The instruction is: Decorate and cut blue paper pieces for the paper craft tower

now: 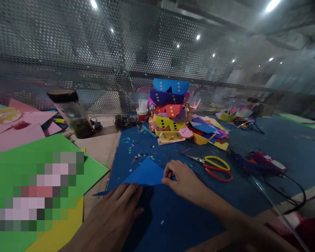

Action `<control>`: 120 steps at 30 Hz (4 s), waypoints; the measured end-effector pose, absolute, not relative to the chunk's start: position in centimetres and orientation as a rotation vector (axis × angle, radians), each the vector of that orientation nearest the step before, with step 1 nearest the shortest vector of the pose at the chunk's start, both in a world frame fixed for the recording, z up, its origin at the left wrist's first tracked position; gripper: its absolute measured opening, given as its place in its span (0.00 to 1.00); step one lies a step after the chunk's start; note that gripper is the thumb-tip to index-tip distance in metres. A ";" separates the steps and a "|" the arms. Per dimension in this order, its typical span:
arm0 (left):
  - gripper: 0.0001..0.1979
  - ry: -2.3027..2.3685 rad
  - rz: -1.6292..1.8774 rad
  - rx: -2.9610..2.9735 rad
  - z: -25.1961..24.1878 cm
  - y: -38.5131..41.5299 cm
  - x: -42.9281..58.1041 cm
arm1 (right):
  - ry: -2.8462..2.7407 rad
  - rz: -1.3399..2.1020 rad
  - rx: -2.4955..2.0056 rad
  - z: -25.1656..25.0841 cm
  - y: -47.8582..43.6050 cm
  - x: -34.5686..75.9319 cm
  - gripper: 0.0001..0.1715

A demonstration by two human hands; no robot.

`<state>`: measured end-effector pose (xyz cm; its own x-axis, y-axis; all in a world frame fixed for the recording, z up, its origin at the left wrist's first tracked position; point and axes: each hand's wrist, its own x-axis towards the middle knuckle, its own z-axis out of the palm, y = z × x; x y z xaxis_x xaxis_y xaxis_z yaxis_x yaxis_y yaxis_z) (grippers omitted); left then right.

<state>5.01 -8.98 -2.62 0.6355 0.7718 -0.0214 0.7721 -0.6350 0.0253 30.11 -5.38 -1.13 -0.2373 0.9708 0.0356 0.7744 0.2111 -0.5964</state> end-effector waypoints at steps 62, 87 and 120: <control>0.16 1.337 0.326 2.920 -4.1 -6.4 4.4 | -2.686 -0.276 -1.276 -1.5 -7.3 28.9 0.11; 0.17 1.316 0.303 2.887 -4.1 -6.3 4.2 | -2.158 0.014 -2.251 2.3 -6.5 43.4 0.19; 0.16 1.301 0.339 2.876 -4.1 -6.7 4.1 | -1.672 1.219 -1.135 -3.3 -3.1 25.9 0.35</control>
<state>4.11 -6.71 -4.07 0.6415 0.7386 0.2072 0.7458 -0.6637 0.0573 25.86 -3.06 -3.25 -0.3146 0.9463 0.0743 0.2185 0.1484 -0.9645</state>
